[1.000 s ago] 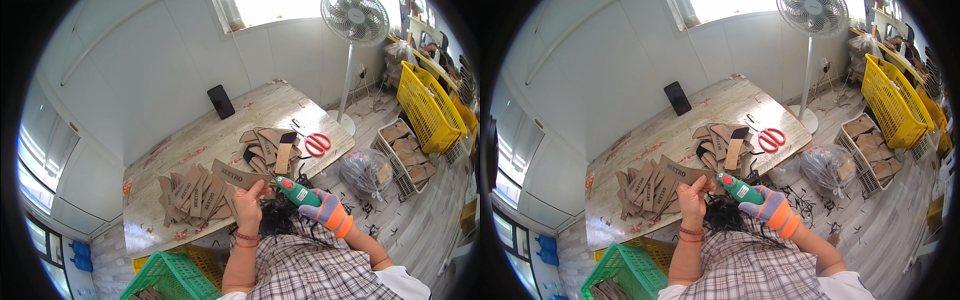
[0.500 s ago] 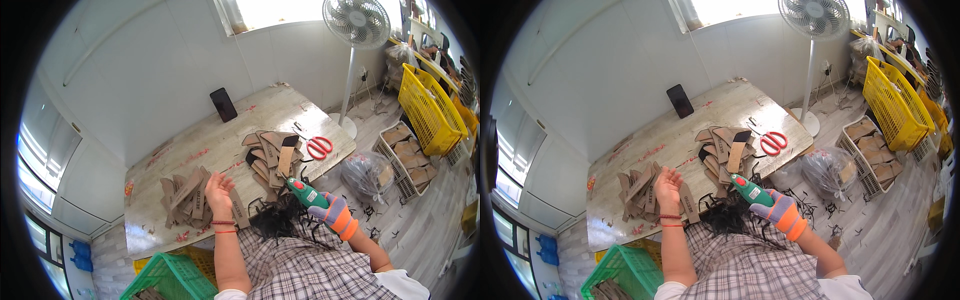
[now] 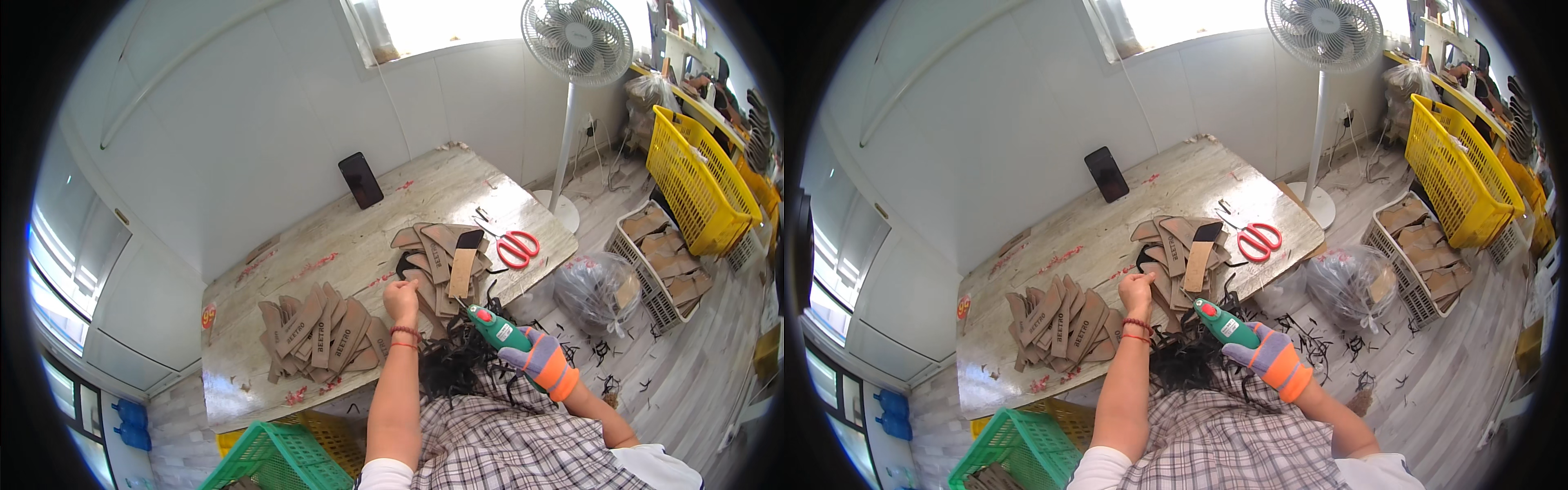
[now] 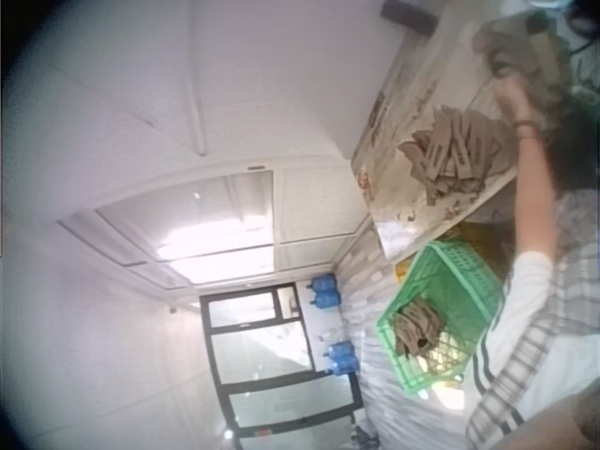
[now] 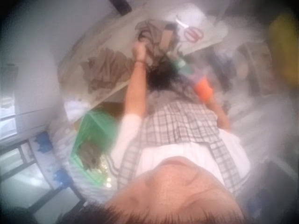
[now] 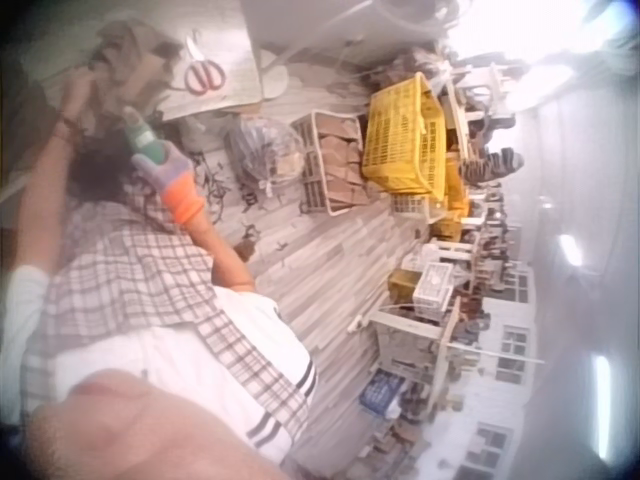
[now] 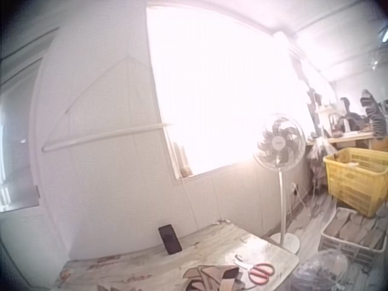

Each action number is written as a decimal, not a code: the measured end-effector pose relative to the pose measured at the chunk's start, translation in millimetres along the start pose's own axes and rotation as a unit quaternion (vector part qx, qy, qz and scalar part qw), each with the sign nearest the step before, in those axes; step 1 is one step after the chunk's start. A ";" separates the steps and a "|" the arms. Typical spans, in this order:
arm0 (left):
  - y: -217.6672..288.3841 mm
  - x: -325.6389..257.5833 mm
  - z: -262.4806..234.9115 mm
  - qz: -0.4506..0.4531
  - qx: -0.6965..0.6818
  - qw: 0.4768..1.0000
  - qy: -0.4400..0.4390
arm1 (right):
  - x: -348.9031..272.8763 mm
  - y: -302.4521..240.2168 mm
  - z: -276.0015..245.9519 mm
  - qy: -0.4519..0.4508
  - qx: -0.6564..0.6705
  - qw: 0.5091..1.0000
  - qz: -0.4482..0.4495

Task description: The person uses a handheld rotary tool to grind the edges of small cardboard pieces. They pick up each piece from a pile on the table, hold it with the left hand, and apply the tool with the right hand, then place the piece back on the table. The process is repeated continuously.

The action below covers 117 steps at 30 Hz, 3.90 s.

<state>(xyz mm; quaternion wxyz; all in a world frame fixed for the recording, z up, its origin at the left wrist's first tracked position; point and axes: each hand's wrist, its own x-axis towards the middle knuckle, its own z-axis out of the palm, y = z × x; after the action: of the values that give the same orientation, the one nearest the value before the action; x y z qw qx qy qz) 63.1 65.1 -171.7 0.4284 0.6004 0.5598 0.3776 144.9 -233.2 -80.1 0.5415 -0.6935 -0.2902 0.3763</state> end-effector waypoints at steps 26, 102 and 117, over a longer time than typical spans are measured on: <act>61.6 -112.1 -53.5 -0.002 -0.500 0.862 -0.082 | 5.6 -3.0 16.4 0.019 -0.062 0.997 -0.033; 41.7 -111.9 -68.6 -0.230 -0.573 0.747 -0.246 | 3.8 -1.8 6.3 -0.003 -0.065 0.997 -0.043; 55.9 -126.7 -59.8 -0.075 -0.503 0.843 -0.175 | 0.4 -9.1 11.0 -0.012 -0.051 0.998 -0.040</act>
<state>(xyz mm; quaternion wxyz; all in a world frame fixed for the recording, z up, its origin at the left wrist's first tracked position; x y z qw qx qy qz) 15.6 -55.9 -95.2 0.7891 0.3153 0.2523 0.4628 136.0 -224.7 -72.8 0.5161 -0.7036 -0.3430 0.3478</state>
